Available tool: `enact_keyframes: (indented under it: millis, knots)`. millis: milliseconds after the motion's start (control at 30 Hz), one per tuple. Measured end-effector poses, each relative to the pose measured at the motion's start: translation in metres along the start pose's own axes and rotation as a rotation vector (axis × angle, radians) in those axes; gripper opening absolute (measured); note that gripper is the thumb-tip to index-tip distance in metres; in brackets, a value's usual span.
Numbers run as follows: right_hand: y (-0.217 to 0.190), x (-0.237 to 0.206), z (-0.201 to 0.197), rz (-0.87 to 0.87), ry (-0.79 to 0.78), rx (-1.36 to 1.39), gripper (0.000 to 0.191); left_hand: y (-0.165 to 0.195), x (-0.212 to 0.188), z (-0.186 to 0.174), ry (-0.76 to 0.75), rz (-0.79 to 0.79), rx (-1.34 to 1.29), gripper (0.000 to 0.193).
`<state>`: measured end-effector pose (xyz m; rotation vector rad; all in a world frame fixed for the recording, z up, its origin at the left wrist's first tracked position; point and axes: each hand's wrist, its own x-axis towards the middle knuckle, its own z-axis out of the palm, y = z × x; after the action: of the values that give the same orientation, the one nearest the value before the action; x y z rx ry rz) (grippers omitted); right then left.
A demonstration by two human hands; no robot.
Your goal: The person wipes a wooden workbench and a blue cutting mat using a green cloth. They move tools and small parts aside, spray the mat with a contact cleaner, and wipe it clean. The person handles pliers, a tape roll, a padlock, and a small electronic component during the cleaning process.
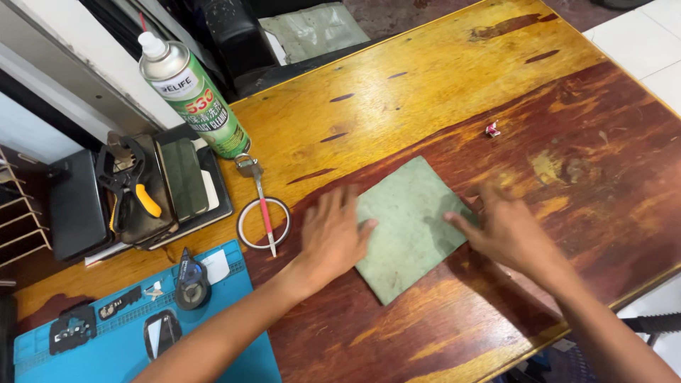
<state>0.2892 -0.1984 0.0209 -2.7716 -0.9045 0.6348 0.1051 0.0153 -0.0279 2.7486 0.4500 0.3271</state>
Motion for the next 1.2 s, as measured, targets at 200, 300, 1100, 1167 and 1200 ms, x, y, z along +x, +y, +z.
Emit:
enact_keyframes:
  millis: [200,300,1100,1167,1200]
  knots:
    - [-0.003,0.012,0.028,-0.124,0.19,0.061,0.048,-0.017,-0.008,-0.021,-0.165,-0.24,-0.092,0.063]
    - [-0.003,0.012,0.033,-0.36,0.397,0.212,0.031,-0.03,-0.006,-0.02,-0.138,-0.206,-0.213,0.058]
    - [0.053,0.121,-0.011,-0.402,0.738,0.043,0.053,0.012,-0.039,0.014,0.219,0.491,-0.034,0.08]
    - [0.07,0.134,0.005,-0.389,0.768,0.01,0.035,0.005,-0.037,0.025,0.102,0.376,0.025,0.048]
    - [0.076,0.138,0.012,-0.386,0.778,-0.009,0.026,0.0,-0.035,0.029,0.084,0.345,-0.073,0.046]
